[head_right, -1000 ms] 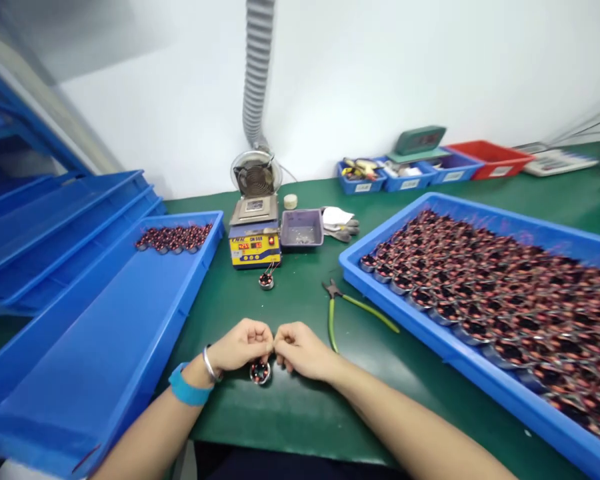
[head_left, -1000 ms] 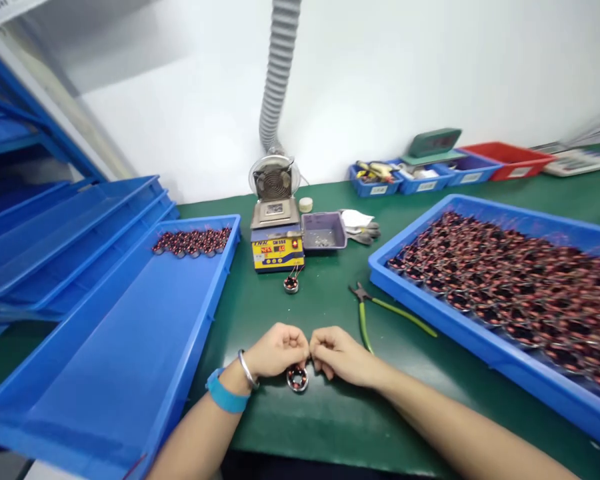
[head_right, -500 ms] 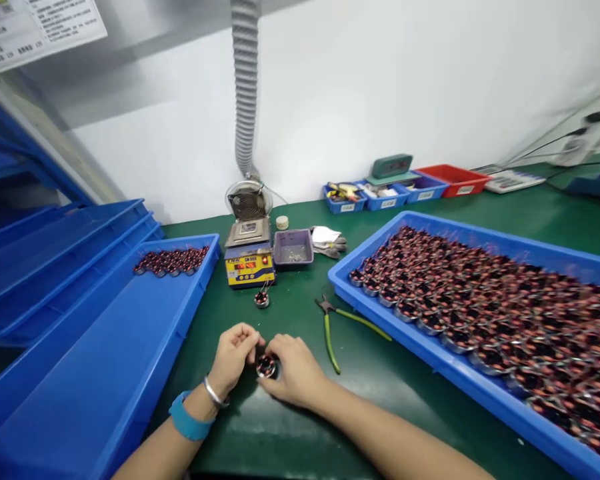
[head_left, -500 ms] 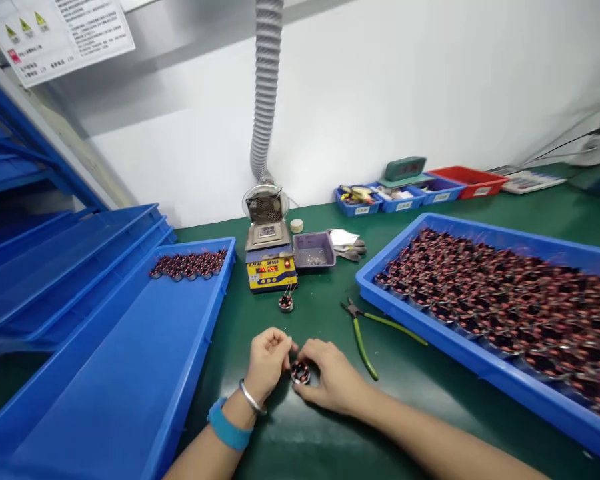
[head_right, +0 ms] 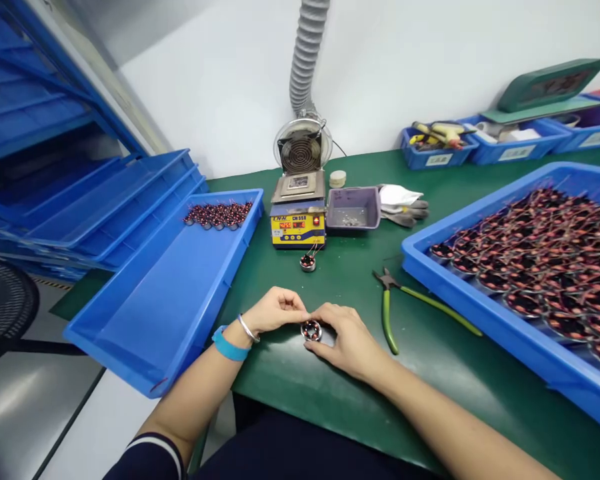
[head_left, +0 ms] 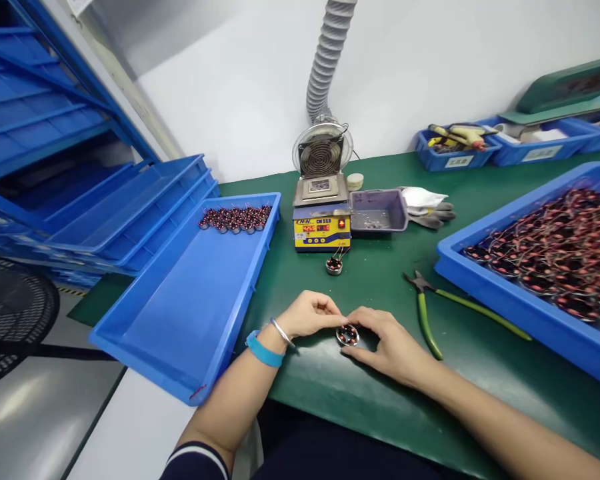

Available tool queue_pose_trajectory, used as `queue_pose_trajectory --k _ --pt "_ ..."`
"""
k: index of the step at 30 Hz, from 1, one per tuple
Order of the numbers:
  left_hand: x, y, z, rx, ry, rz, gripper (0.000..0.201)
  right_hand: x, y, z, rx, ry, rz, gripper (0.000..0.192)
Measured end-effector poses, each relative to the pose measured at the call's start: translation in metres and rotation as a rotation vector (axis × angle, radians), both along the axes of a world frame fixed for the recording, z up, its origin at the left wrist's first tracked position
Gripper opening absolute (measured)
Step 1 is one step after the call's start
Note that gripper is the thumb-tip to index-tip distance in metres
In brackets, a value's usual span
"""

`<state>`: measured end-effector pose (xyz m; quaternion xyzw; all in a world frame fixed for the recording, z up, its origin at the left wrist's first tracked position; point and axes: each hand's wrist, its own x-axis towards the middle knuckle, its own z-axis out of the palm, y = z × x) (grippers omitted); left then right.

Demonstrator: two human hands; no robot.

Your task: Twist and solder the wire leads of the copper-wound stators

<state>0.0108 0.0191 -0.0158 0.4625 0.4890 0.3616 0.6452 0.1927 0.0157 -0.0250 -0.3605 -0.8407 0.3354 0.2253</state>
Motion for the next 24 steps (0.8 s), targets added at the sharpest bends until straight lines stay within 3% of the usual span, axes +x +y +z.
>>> queue_pose_trajectory --k 6,8,10,12,15,19,21,24 --pt "-0.005 0.012 0.007 0.201 -0.065 0.623 0.039 0.000 0.000 0.013 -0.152 0.114 -0.016 0.022" --pt "-0.007 0.015 0.006 0.222 -0.071 0.719 0.036 -0.001 0.007 0.021 -0.281 0.185 -0.041 0.025" --pt "-0.005 0.014 0.002 0.243 -0.010 0.681 0.029 -0.002 0.022 0.031 -0.375 0.235 -0.080 0.032" --pt "0.000 0.012 -0.004 0.266 0.101 0.549 0.021 -0.005 0.048 0.047 -0.369 0.267 -0.131 0.039" --pt "0.006 0.009 -0.013 0.326 0.309 0.324 0.012 -0.016 0.101 0.083 -0.220 0.228 -0.257 0.041" --pt "0.003 0.009 -0.017 0.434 0.492 0.189 0.012 -0.045 0.178 0.134 -0.097 0.149 -0.487 0.021" --pt "0.000 0.011 -0.017 0.473 0.538 0.150 0.012 -0.063 0.211 0.149 -0.054 0.125 -0.544 0.021" --pt "-0.003 0.013 -0.018 0.528 0.588 0.114 0.012 -0.087 0.250 0.157 0.117 -0.047 -0.650 0.029"
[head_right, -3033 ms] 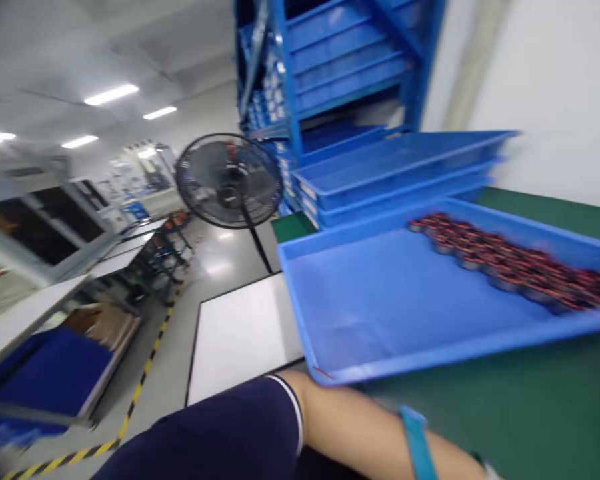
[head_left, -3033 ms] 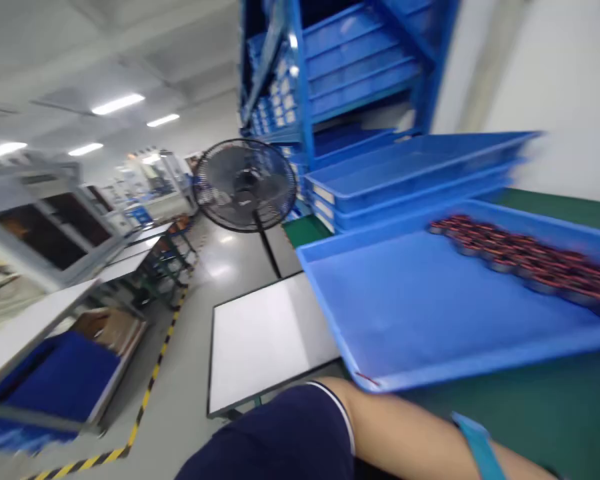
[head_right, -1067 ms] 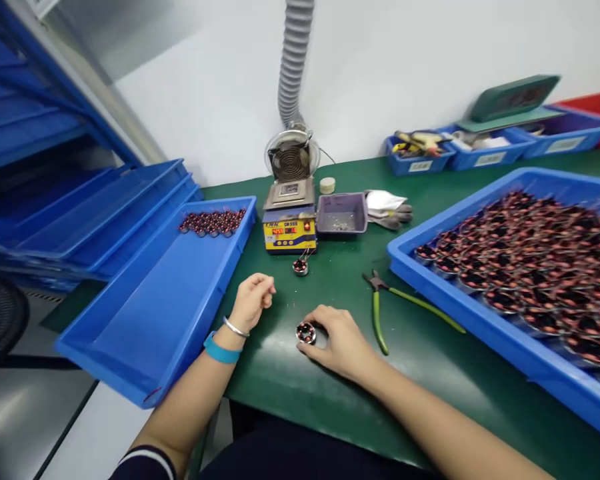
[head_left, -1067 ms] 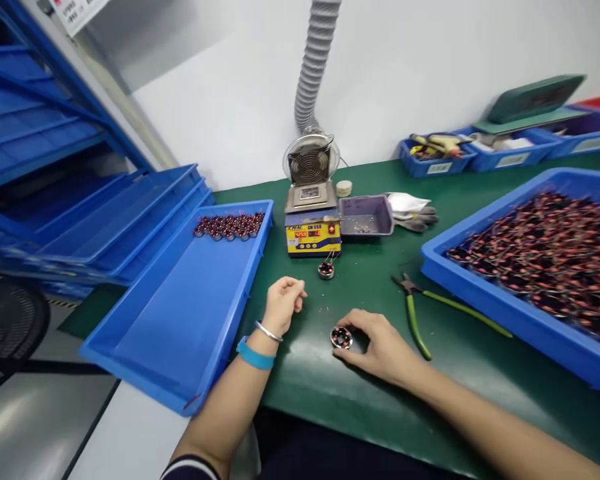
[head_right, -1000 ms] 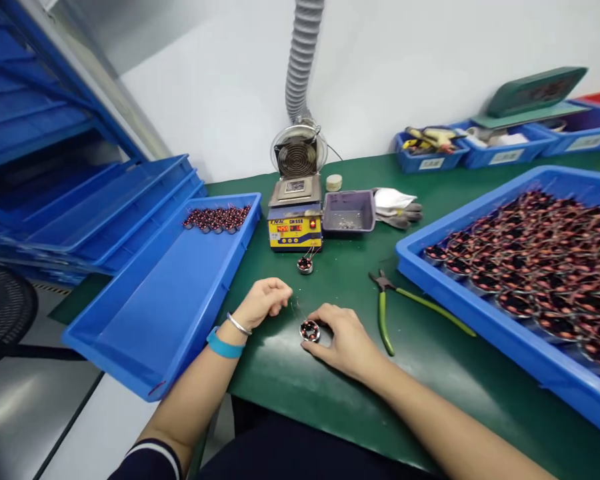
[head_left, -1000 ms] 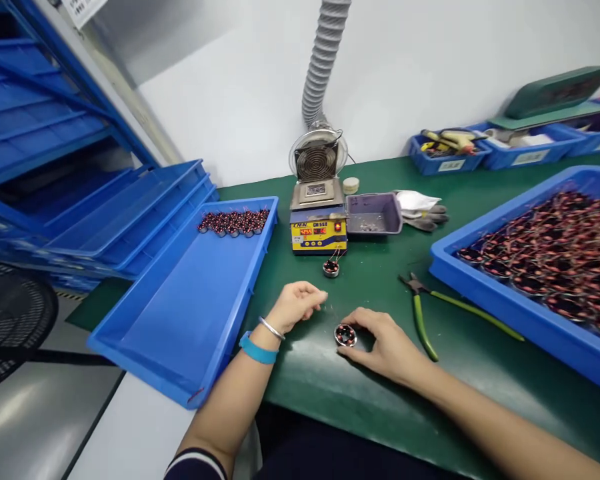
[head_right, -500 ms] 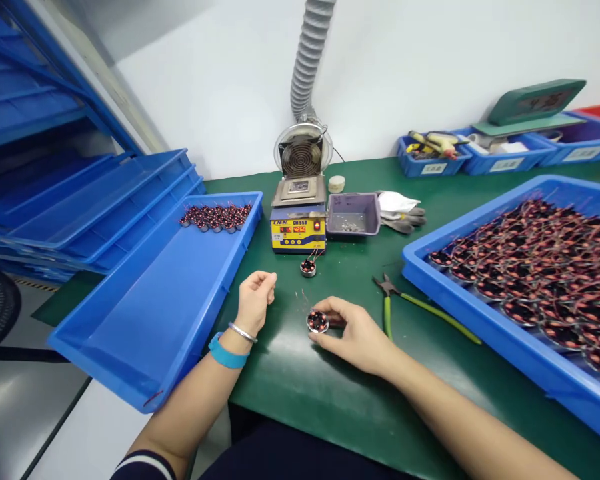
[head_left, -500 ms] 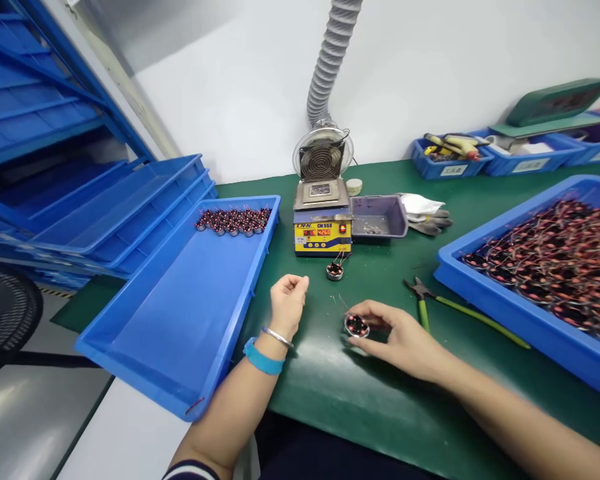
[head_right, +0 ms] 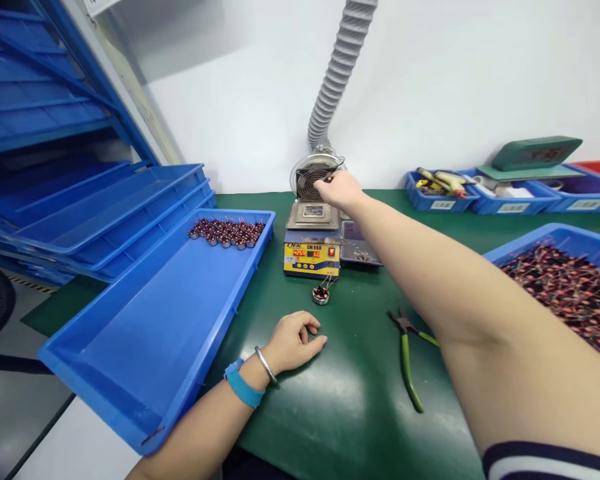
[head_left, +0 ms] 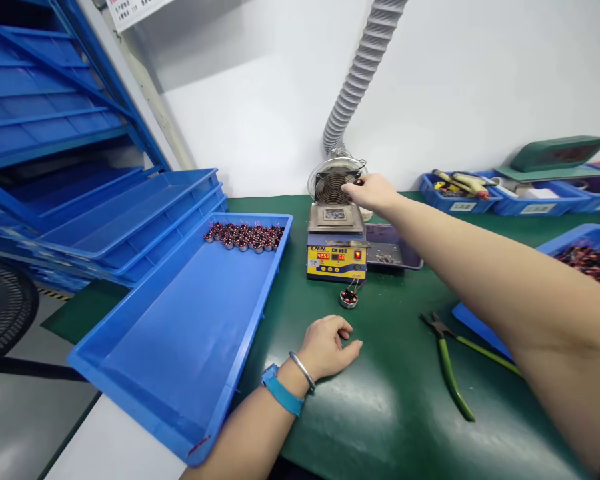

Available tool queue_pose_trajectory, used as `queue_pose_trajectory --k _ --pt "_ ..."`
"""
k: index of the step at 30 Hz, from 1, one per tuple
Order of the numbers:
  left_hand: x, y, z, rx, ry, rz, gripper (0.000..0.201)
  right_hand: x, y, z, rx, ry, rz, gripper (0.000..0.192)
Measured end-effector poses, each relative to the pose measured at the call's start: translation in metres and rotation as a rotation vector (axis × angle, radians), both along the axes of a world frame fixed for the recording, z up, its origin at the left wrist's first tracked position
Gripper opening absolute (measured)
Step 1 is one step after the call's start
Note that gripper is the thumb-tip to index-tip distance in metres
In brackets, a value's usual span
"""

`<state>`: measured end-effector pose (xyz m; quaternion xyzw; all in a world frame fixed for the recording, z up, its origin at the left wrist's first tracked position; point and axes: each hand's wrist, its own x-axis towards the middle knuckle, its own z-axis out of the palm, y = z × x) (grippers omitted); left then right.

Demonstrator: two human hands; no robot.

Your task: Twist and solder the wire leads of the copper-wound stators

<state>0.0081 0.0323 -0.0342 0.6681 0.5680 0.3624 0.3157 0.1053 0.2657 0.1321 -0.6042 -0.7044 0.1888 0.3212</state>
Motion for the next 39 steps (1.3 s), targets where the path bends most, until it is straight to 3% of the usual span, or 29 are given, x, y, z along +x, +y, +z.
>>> queue_pose_trajectory --k 5,12,28,39 --pt "0.000 0.003 -0.003 0.027 0.046 -0.004 0.013 -0.022 0.037 -0.008 0.008 -0.151 -0.046 0.039" --pt "0.000 0.006 -0.002 0.004 0.125 -0.028 0.015 -0.030 0.058 -0.025 -0.049 -0.227 -0.046 0.050" --pt "0.001 0.006 -0.004 0.009 0.157 -0.027 0.018 -0.033 0.056 -0.031 -0.059 -0.288 -0.032 0.051" --pt "0.000 0.007 0.000 0.020 0.146 -0.031 0.015 -0.024 0.056 -0.017 0.030 -0.229 -0.015 0.049"
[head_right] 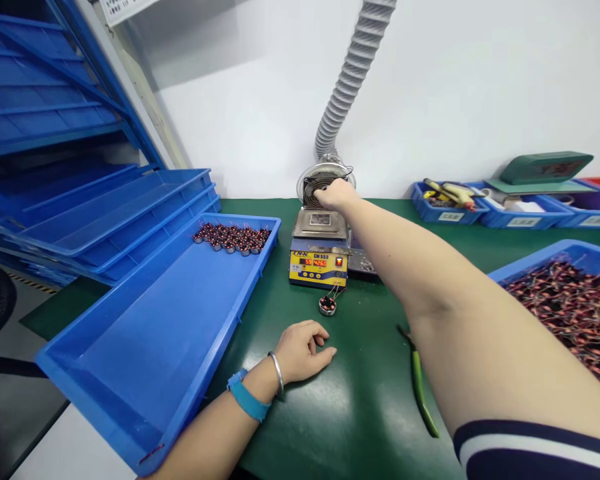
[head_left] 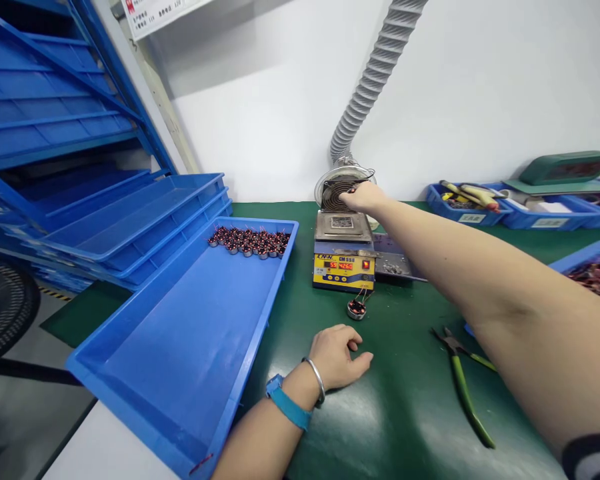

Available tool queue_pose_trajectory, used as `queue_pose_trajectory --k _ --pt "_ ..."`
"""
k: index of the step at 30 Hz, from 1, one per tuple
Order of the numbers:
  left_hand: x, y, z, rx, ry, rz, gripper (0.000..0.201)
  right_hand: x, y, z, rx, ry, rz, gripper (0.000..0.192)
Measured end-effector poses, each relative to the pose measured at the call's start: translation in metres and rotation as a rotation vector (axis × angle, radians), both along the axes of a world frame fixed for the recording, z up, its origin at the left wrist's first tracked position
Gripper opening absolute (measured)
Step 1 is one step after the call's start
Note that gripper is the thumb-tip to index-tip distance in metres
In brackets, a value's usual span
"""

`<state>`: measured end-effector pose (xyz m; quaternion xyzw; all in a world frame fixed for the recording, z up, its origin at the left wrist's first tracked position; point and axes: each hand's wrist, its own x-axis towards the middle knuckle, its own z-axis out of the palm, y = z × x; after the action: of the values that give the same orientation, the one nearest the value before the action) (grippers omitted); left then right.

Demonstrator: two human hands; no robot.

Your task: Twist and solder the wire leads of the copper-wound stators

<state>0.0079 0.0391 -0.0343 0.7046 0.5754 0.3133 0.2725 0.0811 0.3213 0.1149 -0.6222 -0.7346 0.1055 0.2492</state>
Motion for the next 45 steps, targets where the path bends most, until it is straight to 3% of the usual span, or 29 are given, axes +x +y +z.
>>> queue_pose_trajectory --k 7,16,20,26,28,31,34,39,45 --pt "0.000 0.000 -0.002 0.010 -0.030 0.013 0.013 0.004 -0.013 -0.004 -0.031 0.061 -0.011 0.040" --pt "0.001 0.001 0.000 -0.029 -0.106 0.031 0.011 0.033 -0.065 0.029 -0.119 0.303 0.015 0.028" --pt "0.003 -0.001 -0.001 -0.027 -0.188 0.052 0.014 0.082 -0.116 0.033 -0.189 0.429 0.031 0.024" --pt "0.001 0.004 -0.011 -0.010 -0.306 0.170 0.034 0.216 -0.213 0.014 -0.188 0.566 0.019 0.037" --pt "-0.001 0.008 -0.013 -0.015 -0.324 0.220 0.044 0.261 -0.240 0.000 -0.223 0.522 -0.029 0.034" --pt "-0.002 0.011 -0.016 -0.037 -0.347 0.288 0.055 0.309 -0.271 -0.025 -0.249 0.265 -0.166 0.033" --pt "-0.003 0.012 -0.020 -0.064 -0.366 0.352 0.062 0.334 -0.293 -0.044 -0.309 0.013 -0.233 0.031" --pt "-0.002 0.014 -0.025 -0.100 -0.327 0.400 0.065 0.355 -0.324 -0.057 -0.407 -0.017 -0.227 0.021" --pt "0.004 0.025 -0.008 -0.120 -0.187 0.495 0.081 0.361 -0.342 -0.061 -0.369 -0.108 -0.295 0.014"
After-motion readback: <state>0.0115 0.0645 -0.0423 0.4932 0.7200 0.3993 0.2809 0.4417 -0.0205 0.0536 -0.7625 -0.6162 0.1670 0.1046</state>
